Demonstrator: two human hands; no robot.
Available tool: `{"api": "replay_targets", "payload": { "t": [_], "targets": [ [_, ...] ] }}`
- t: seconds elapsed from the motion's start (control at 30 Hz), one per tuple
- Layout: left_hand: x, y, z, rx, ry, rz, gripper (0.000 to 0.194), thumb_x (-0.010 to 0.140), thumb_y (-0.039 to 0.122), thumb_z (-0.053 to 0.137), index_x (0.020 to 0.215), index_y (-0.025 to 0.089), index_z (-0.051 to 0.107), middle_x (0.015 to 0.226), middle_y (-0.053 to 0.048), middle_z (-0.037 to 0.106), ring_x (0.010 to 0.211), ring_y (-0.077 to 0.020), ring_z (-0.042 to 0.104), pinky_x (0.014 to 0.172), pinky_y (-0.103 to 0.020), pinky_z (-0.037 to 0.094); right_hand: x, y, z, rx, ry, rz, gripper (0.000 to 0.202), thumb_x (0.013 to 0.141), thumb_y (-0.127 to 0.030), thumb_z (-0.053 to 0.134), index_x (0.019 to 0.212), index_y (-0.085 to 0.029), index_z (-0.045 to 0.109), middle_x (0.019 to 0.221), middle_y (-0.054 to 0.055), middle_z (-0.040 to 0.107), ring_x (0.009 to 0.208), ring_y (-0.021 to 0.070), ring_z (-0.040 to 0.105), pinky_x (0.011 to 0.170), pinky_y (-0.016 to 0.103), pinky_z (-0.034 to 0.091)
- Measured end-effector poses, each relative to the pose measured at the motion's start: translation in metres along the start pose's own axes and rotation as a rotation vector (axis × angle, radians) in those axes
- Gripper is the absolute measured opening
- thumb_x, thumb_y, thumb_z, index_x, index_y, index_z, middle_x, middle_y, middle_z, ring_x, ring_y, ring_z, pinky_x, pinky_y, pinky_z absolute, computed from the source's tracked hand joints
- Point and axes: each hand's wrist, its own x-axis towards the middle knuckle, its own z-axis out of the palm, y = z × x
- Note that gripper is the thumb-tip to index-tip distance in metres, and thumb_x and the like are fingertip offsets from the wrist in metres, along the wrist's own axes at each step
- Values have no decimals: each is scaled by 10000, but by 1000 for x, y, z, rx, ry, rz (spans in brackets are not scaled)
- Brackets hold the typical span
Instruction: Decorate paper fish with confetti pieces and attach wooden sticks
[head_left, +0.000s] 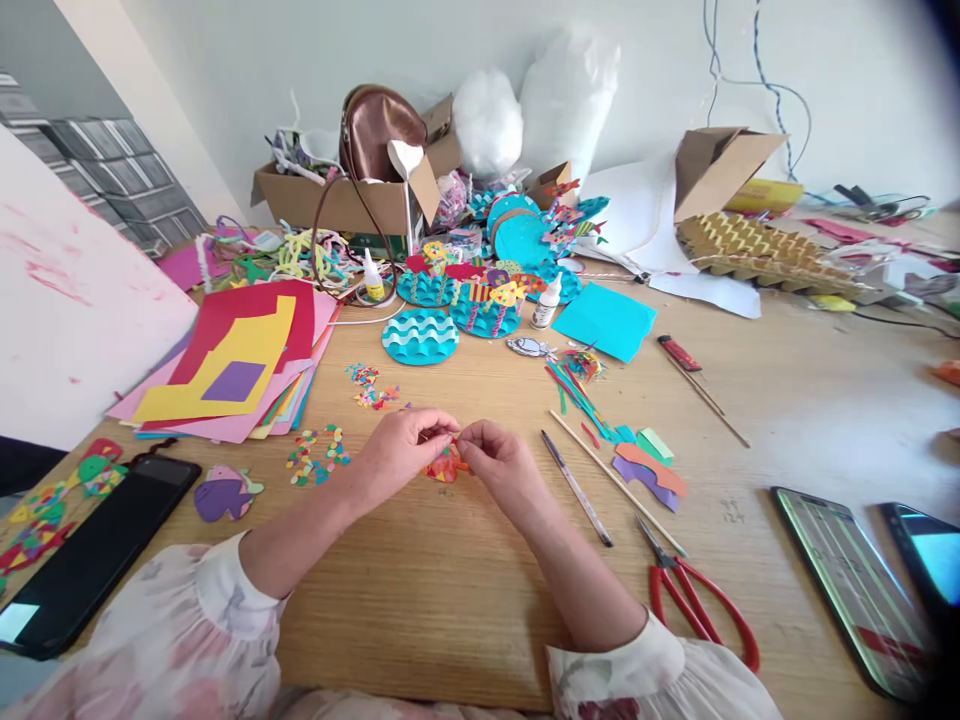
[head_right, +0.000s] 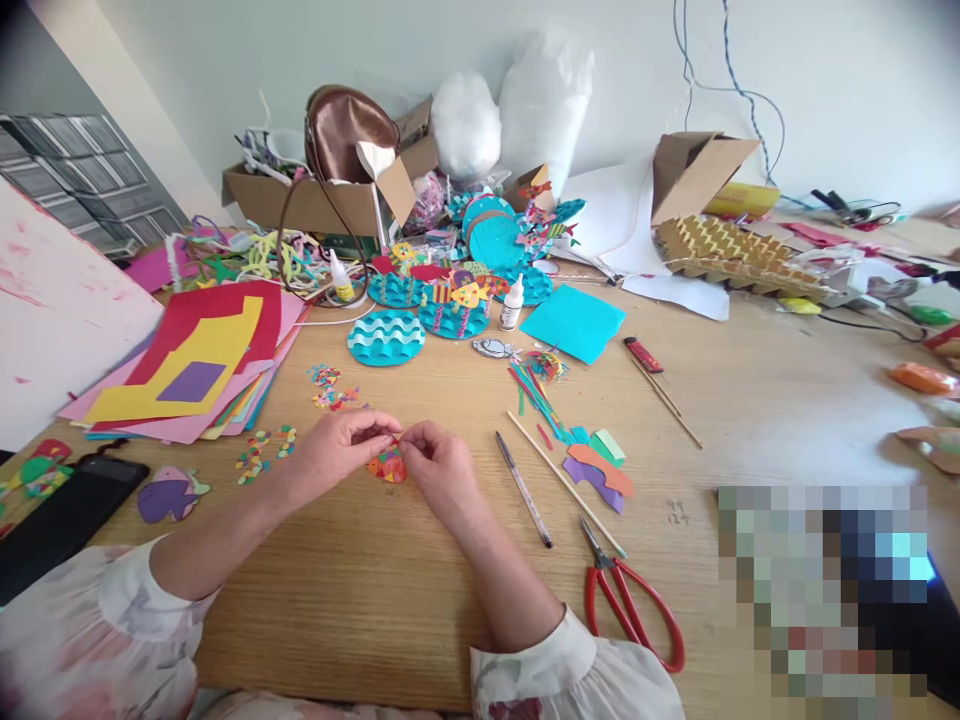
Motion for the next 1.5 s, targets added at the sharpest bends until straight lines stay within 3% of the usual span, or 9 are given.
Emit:
{"api": "replay_targets", "payload": {
  "t": [0.27,0.67,0.83,1.13,1.33,1.5],
  "targets": [
    [-2,-9,-1,123,-68,-48,141,710,169,479,720,165,620,662,19,616,631,-115,544,565,-196,381,-2,0,-2,-154,-28,-38,98,695,-234,474,644,-177,535,542,-42,485,512,89,415,489,210,296],
    [-3,-7,3,-195,-57,-156,102,677,229,501,641,149,554,544,55,468,515,-78,405,493,-182,316,-2,1,-4,-159,-49,-55,87,707,-204,491,722,-176,572,614,-23,558,544,93,453,506,205,334],
    [-5,-7,5,-231,-56,-180,127,683,262,506,657,148,553,561,53,472,528,-81,408,504,-186,311,-2,3,-4,-172,-25,-77,77,703,-198,487,668,-178,553,586,-28,530,541,93,445,511,207,327],
    [-3,-24,9,-38,-159,-125,134,689,213,478,701,163,601,591,42,543,542,-97,451,499,-194,314,-14,-4,-4,-350,-85,-51,111,688,-133,495,601,-179,547,562,-31,520,537,95,442,513,211,299],
    [-3,-22,8,10,-206,-121,128,692,223,501,700,170,618,586,38,549,551,-103,473,487,-185,325,-27,-4,-5,-475,47,-182,127,747,-149,478,703,-188,591,672,11,563,612,121,492,568,225,339],
    [-3,-19,9,11,-226,-97,133,684,181,489,682,169,622,575,41,555,540,-97,477,484,-178,326,-28,1,-3,-457,16,-159,124,740,-146,493,721,-193,607,687,20,589,628,130,510,585,232,356]
  ]
}}
